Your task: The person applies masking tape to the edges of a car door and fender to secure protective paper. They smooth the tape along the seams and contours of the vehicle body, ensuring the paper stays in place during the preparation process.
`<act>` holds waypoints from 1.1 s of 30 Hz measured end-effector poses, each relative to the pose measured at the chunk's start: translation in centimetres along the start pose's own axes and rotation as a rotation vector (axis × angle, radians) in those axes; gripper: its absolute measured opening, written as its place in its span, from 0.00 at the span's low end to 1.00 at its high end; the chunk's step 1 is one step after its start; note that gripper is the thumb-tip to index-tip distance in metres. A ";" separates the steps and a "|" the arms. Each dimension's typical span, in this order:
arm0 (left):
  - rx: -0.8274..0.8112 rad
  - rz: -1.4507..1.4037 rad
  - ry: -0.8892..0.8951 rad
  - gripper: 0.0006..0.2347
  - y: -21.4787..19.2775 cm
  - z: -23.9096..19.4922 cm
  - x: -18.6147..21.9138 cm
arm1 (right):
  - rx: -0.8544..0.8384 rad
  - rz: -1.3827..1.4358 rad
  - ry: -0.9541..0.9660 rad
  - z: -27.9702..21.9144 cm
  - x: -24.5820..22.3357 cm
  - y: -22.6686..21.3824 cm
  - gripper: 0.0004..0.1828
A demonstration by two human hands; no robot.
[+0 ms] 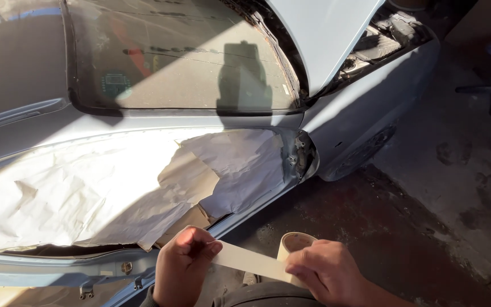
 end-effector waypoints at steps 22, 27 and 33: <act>-0.139 -0.055 -0.127 0.28 3.7 17.1 -10.3 | -0.061 -0.171 0.763 3.3 18.5 5.3 0.34; -0.121 0.009 -0.348 0.26 6.9 18.0 -12.5 | 0.162 0.298 0.982 1.1 30.2 -0.5 0.26; 0.074 0.090 -0.467 0.25 9.2 16.7 -20.4 | 0.148 -0.165 0.300 15.5 35.9 -9.6 0.27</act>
Point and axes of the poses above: each hand's wrist, its own z-axis towards the middle knuckle, its own y-axis out of the palm, x = y × z, the point moved 10 cm from there along z, towards the middle knuckle, and after that the axes turned 5 degrees about x, right-handed, at the moved point
